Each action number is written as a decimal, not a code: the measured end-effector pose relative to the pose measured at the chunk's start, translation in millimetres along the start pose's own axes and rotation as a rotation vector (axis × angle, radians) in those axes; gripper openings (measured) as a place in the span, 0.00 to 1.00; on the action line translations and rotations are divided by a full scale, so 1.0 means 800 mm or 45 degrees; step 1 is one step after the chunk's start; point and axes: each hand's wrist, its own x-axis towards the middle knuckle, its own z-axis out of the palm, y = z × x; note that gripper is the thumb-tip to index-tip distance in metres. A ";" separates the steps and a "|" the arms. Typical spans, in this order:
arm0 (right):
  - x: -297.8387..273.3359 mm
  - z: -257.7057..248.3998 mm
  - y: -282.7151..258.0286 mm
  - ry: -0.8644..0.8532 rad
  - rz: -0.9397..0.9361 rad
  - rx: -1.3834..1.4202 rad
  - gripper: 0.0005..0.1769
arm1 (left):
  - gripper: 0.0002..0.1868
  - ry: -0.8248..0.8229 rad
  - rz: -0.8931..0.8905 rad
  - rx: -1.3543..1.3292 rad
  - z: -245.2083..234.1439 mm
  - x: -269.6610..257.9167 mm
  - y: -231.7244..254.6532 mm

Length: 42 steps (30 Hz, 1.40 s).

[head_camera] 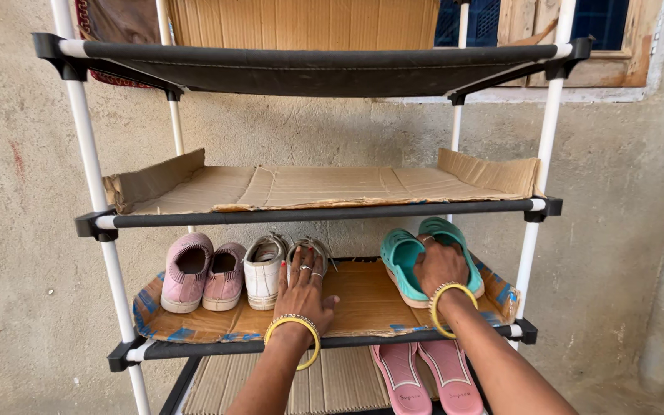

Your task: The person wipes several pairs of shoes with a cloth and places them on a multi-tier shoe rack. The person cleans teal clogs, beige sandals, pink slip-ons, and brown platform sandals, then arranges them on the rack.

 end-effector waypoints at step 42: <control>-0.040 -0.069 0.003 -0.272 0.042 -0.220 0.16 | 0.38 0.371 0.062 0.004 0.012 -0.017 -0.004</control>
